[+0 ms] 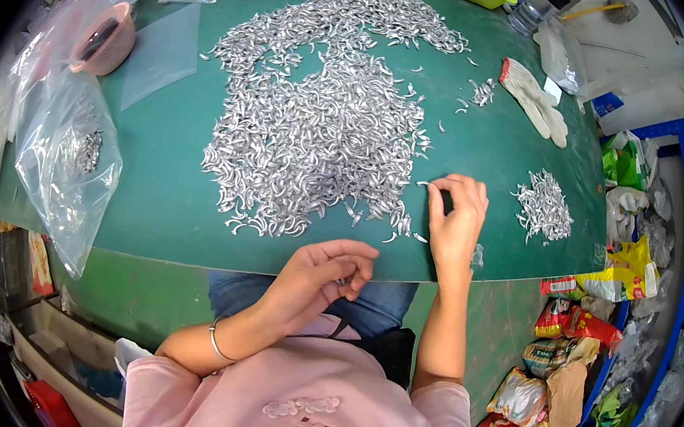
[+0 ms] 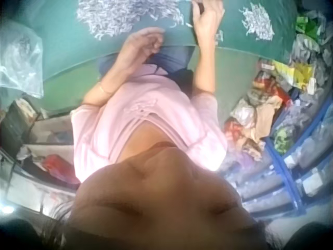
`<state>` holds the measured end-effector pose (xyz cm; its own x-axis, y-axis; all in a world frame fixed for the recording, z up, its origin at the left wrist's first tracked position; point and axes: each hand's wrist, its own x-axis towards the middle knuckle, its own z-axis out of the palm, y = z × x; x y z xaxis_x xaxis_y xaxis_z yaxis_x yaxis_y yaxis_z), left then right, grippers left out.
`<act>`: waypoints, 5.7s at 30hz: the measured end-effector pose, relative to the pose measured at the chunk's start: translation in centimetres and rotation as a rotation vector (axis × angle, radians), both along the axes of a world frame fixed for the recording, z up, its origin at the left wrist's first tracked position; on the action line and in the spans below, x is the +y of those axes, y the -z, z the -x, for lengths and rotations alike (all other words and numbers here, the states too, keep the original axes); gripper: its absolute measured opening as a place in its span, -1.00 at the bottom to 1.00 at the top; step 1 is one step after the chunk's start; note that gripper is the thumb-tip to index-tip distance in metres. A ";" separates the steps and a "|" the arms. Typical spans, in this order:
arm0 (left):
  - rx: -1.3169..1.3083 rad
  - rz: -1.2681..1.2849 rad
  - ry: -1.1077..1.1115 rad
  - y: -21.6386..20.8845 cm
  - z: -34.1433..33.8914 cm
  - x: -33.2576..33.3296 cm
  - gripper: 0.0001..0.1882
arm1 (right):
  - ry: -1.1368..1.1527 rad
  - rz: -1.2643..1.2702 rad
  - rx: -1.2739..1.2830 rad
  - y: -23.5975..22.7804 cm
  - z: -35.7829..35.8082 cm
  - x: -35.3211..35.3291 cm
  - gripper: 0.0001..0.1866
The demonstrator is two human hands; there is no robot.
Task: The person sits at a green table and repeatedly picks up small silver metal pieces, separating them into two piles by hand. They occasionally gather a handful of pieces and place them into a clear plastic bag. The task continues throughout the clip with no visible change in method or outcome.
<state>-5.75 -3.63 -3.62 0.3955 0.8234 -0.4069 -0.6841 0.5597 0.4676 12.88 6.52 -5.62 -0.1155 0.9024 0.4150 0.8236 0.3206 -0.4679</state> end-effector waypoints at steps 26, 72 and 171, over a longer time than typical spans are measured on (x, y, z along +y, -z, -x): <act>0.199 -0.107 -0.091 -0.6 -0.8 0.8 -0.82 | -0.277 0.651 0.958 -4.0 2.4 -7.6 -0.94; -0.193 0.019 0.020 0.1 -0.3 0.4 -0.79 | 0.030 0.102 0.055 -0.7 1.2 -6.2 -0.79; 0.003 0.069 -0.174 0.3 -1.1 0.4 -0.77 | -0.077 0.017 -0.036 -0.4 2.2 -7.0 -0.77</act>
